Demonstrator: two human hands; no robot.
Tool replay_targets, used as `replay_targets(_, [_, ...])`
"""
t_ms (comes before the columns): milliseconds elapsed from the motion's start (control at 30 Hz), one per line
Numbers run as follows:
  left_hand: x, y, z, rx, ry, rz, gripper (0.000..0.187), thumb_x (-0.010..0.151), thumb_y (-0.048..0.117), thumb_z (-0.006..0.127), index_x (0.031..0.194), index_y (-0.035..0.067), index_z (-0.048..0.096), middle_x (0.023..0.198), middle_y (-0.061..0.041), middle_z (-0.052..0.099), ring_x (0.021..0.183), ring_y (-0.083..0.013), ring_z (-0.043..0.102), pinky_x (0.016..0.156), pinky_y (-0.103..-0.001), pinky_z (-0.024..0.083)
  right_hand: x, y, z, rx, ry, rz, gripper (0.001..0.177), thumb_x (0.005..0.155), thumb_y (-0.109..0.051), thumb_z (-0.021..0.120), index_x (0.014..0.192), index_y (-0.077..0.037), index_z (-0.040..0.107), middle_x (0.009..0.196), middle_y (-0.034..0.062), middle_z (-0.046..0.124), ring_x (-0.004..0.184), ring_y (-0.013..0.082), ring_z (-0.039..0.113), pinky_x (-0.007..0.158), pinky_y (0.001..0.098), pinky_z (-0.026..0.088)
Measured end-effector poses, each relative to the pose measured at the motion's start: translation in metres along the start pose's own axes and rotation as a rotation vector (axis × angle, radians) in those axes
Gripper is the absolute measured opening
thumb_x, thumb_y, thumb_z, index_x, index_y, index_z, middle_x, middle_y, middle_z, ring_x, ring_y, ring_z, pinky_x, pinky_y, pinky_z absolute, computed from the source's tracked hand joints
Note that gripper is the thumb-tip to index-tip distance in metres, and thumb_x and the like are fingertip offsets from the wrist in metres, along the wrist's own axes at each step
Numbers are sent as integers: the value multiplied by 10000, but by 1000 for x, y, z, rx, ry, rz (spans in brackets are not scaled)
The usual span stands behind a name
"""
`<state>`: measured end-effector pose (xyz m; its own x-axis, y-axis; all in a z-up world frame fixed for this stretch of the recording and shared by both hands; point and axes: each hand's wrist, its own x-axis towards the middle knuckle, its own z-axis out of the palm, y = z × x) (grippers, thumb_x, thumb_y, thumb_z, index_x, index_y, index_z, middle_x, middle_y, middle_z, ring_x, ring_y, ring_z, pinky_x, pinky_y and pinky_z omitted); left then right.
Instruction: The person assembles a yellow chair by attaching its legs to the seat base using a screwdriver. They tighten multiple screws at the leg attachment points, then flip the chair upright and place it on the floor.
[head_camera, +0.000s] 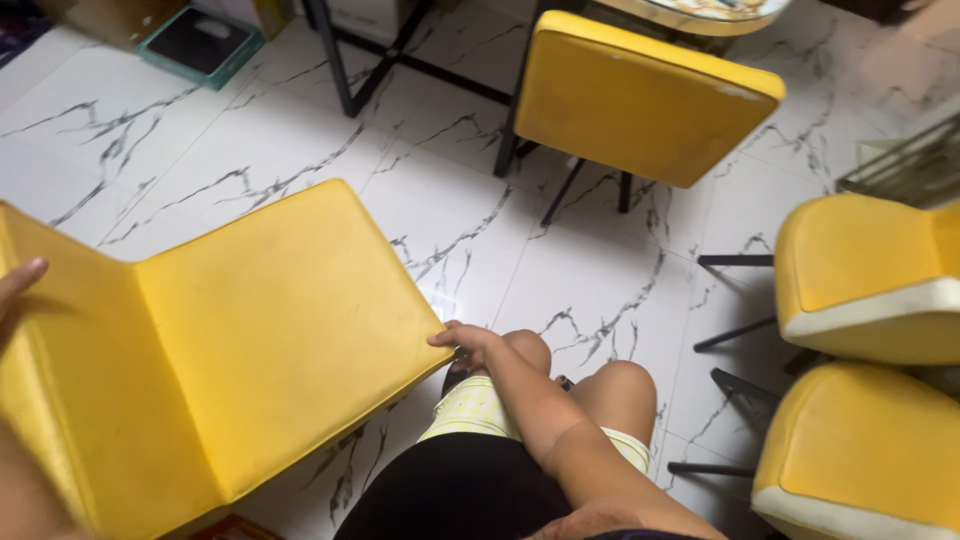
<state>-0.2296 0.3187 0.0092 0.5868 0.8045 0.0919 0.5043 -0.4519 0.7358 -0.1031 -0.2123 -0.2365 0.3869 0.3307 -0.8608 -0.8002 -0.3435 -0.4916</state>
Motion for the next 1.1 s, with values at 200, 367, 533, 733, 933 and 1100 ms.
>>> replay_targets(200, [35,30,47,-36,-72,60,494,971,265,784,1275,-91,625,1178,-344,644,1004,-453,642,780,-517,527,3,10,0,2,4,5,961,878,-871,446,1293,-22,626,1031,251,605,792,302,544,527,366,426])
replay_targets(367, [55,61,59,-21,-101,113,470,956,215,811,1242,-112,633,1107,-346,669,924,-444,669,713,-510,544,25,-5,-1,74,170,-205,952,890,-836,429,1386,-43,605,1181,153,654,963,286,614,696,369,515])
replay_targets(533, [47,83,67,81,-118,134,447,941,166,838,1209,-132,641,1037,-349,695,843,-435,696,647,-503,562,28,-17,-14,411,-24,-297,875,928,-736,431,1391,-11,589,1341,163,673,1173,257,682,946,395,589])
replay_targets(733, [36,103,65,-37,-124,239,520,877,130,828,1282,-89,586,1031,-297,693,778,-373,701,587,-459,575,5,2,-31,626,-20,-381,913,980,-753,384,1391,44,551,1313,210,634,1171,306,621,955,438,541])
replay_targets(933, [19,91,66,-332,-241,164,550,905,153,825,1347,-50,567,1112,-217,681,871,-304,686,698,-415,569,-52,-9,-40,614,126,-642,840,916,-718,395,1497,-117,469,1399,130,610,1260,268,603,1026,410,532])
replay_targets(1100, [-21,129,71,-505,-247,299,577,908,149,851,1363,-44,554,1149,-186,663,935,-271,663,778,-388,553,-126,-18,-36,761,151,-876,868,956,-728,362,1524,-76,435,1450,151,575,1291,282,588,1044,408,523])
